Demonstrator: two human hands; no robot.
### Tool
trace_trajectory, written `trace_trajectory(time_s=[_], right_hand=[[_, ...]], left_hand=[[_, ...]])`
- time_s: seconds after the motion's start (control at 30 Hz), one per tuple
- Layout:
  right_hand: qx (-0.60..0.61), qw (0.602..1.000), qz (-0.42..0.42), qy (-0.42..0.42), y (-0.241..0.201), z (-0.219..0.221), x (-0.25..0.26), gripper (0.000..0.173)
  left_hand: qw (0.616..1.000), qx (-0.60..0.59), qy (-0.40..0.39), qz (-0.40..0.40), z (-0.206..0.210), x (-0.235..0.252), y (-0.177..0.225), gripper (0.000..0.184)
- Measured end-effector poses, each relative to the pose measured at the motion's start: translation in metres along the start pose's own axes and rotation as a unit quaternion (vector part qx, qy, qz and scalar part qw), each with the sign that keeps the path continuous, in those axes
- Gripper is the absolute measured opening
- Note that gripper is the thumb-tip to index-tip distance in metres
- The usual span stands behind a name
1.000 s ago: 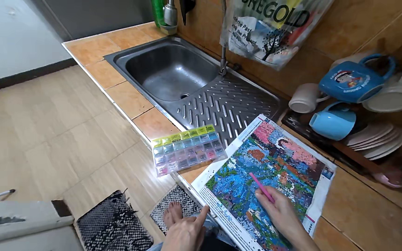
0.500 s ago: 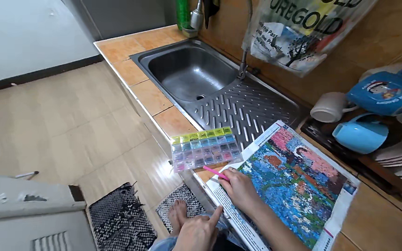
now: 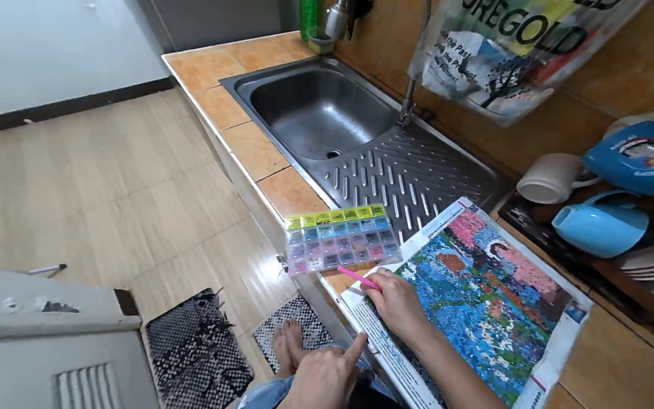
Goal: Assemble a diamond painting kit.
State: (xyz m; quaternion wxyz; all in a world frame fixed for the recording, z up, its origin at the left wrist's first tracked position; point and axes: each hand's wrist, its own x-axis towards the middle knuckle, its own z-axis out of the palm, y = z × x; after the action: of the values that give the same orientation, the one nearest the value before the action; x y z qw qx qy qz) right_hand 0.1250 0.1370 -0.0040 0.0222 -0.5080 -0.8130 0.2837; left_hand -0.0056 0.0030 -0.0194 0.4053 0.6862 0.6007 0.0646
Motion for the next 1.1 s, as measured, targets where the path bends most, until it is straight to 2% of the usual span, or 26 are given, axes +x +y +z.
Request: trace_trajectory(time_s=[0.23,0.47,0.63,0.77,0.9,1.1], right_hand=[[0.013,1.0,-0.013,0.014,0.003,0.0,0.001,0.021],[0.063,0.995,-0.022,0.071,0.01,0.002,-0.001,0.017],[0.181,0.973,0.012,0.143,0.027,-0.018,-0.011,0.021],[0.261,0.944,0.062,0.191,0.051,-0.038,-0.03,0.023],[0.228,0.942,0.1,0.224,0.084,-0.048,-0.06,0.013],[0.173,0.957,0.141,0.183,0.113,-0.032,-0.097,0.026]], left_hand=[[1.0,0.004,0.003,0.004,0.0,0.001,0.0,0.05],[1.0,0.005,-0.003,0.004,-0.001,0.002,0.0,0.051],[1.0,0.002,-0.007,0.004,0.0,0.003,-0.001,0.051],[1.0,0.008,0.021,0.013,0.001,-0.001,0.0,0.05],[0.998,0.008,0.05,0.038,0.004,-0.002,-0.002,0.05],[0.998,0.019,0.048,0.03,0.003,-0.001,0.0,0.052]])
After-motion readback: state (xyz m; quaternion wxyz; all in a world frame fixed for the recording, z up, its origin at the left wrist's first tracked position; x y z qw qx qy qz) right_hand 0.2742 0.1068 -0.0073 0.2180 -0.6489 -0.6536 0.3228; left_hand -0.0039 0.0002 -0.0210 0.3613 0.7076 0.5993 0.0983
